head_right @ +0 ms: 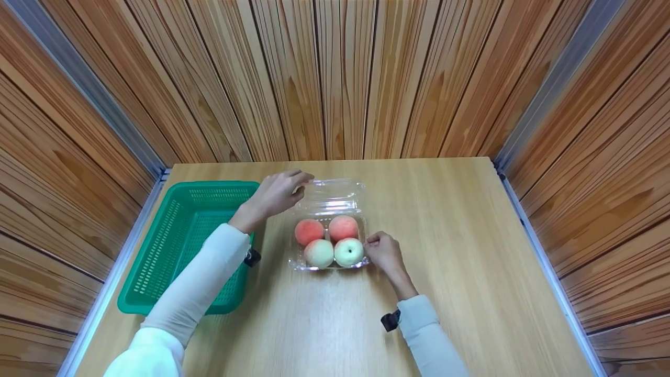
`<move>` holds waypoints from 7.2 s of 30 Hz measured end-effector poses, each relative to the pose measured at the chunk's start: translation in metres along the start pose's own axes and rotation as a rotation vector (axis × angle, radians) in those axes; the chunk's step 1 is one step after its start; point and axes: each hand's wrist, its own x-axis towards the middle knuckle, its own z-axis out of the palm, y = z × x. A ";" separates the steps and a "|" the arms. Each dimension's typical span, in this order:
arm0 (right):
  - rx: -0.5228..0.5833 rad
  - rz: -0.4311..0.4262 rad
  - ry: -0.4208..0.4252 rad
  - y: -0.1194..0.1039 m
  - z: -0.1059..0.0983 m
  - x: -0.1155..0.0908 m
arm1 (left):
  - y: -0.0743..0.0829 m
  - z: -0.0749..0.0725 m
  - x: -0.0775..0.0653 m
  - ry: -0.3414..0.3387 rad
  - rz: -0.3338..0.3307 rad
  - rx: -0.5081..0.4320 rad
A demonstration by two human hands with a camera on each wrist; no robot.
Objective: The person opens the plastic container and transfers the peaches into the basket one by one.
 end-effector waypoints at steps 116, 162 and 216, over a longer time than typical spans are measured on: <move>0.054 0.044 0.006 0.002 0.006 -0.001 | 0.056 0.050 -0.054 -0.280 0.080 0.006; 0.079 0.066 0.002 0.005 0.008 0.000 | 0.060 0.084 -0.055 -0.363 0.137 0.274; 0.055 0.033 0.019 0.004 0.008 0.000 | 0.058 0.093 -0.059 -0.377 0.065 -0.026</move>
